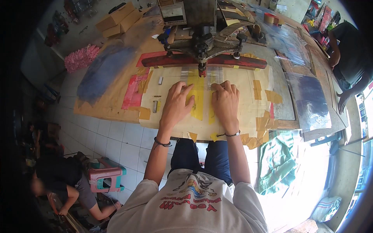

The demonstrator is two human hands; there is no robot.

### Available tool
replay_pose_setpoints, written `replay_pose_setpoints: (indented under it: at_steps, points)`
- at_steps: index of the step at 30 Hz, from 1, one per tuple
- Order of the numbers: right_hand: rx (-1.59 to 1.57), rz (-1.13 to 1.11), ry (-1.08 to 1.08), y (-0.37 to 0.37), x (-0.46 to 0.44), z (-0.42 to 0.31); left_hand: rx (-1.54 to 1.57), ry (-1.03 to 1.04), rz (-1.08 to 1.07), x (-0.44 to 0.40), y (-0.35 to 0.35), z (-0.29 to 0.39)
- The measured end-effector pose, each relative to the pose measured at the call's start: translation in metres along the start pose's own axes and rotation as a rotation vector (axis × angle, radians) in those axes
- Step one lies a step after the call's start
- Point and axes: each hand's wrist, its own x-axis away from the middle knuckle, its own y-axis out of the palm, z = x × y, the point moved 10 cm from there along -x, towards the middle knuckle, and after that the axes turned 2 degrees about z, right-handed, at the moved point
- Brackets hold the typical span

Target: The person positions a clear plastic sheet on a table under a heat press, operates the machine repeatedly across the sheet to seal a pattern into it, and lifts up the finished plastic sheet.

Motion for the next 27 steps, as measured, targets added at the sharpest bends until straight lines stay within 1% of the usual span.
replay_pose_setpoints:
  at_steps: [12, 20, 26, 27]
  points:
    - [-0.017, 0.005, -0.003, -0.002, 0.002, 0.0, -0.008, 0.0, 0.001, 0.001, 0.0, 0.0]
    - [0.003, -0.014, 0.004, 0.0, 0.001, -0.001, 0.007, 0.019, 0.044, 0.002, -0.006, 0.003]
    - [-0.032, -0.031, -0.016, -0.003, 0.009, -0.005, 0.027, -0.043, -0.043, 0.007, 0.001, -0.001]
    - [-0.015, -0.017, -0.029, -0.004, 0.014, -0.007, 0.017, -0.023, -0.023, 0.012, 0.0, 0.001]
